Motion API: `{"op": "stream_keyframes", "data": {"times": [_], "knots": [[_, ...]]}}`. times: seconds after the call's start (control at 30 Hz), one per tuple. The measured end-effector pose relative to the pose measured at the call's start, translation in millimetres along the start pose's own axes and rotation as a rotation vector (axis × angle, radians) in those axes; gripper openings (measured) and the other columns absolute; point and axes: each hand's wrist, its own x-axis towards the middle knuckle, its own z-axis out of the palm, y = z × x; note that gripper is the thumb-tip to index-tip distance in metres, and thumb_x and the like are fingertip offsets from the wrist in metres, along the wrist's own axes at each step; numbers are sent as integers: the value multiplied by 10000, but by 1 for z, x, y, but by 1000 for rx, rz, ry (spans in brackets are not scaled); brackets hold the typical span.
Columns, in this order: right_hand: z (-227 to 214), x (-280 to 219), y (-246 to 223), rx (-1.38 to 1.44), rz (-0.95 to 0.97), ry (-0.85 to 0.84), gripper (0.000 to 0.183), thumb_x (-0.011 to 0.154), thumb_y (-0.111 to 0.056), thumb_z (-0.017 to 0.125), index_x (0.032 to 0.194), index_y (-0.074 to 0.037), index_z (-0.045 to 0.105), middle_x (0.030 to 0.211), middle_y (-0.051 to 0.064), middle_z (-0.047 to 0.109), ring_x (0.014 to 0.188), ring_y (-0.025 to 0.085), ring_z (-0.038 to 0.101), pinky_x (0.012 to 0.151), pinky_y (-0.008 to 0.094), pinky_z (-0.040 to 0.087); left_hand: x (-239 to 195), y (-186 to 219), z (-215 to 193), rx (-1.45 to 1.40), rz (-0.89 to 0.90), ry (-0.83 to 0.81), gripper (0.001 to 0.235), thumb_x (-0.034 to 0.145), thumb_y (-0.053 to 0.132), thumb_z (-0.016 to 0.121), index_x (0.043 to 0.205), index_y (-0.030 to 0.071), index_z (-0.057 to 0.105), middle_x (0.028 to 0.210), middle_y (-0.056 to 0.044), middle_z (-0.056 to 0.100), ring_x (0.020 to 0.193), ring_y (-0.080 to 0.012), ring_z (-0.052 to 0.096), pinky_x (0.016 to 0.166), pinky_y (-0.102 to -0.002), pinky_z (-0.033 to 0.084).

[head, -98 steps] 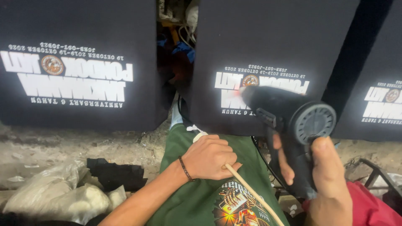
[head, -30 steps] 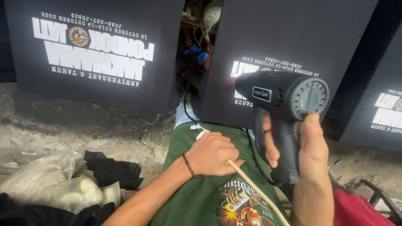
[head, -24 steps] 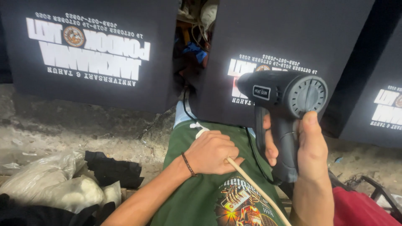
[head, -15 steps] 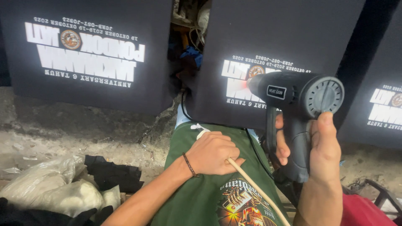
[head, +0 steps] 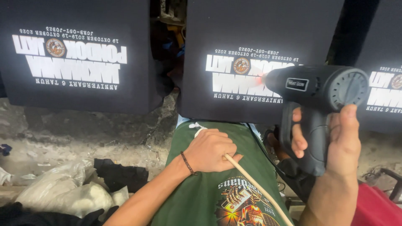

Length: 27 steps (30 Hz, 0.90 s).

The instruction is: Using a handheld heat gun to dry the ink on a series of screen-printed shirts laid out on a production line.

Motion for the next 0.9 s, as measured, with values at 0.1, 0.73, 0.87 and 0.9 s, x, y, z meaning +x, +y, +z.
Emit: {"op": "stream_keyframes", "data": {"times": [0.1, 0.73, 0.87, 0.9], "knots": [[-10, 0, -5, 41, -6, -49, 710, 1004, -666, 518, 995, 35, 629, 562, 94, 499, 405, 131, 448, 354, 223, 397, 2, 0, 0, 23, -2, 11, 518, 843, 296, 791, 540, 178, 389, 490, 20, 328, 475, -201, 359, 490, -336, 348], [-6, -5, -7, -46, -41, 218, 709, 935, -697, 550, 1166, -28, 600, 941, 94, 638, 451, 118, 464, 354, 227, 368, -4, -11, -9, -9, 10, 9, 551, 857, 299, 786, 542, 184, 348, 498, 29, 291, 486, -189, 318, 497, -328, 331], [6, -3, -3, -29, -33, 163, 721, 945, -694, 555, 1106, 8, 595, 947, 116, 615, 455, 125, 455, 359, 238, 377, -9, -13, -15, -16, 1, 11, 567, 864, 291, 785, 560, 183, 320, 503, 35, 292, 492, -181, 324, 500, -323, 332], [9, -2, -2, -31, -31, 158, 721, 945, -694, 555, 1106, 8, 595, 947, 116, 615, 455, 125, 455, 359, 238, 377, -10, -13, -15, -15, -3, 15, 567, 864, 291, 785, 560, 183, 320, 503, 35, 292, 492, -181, 324, 500, -323, 332]]}}
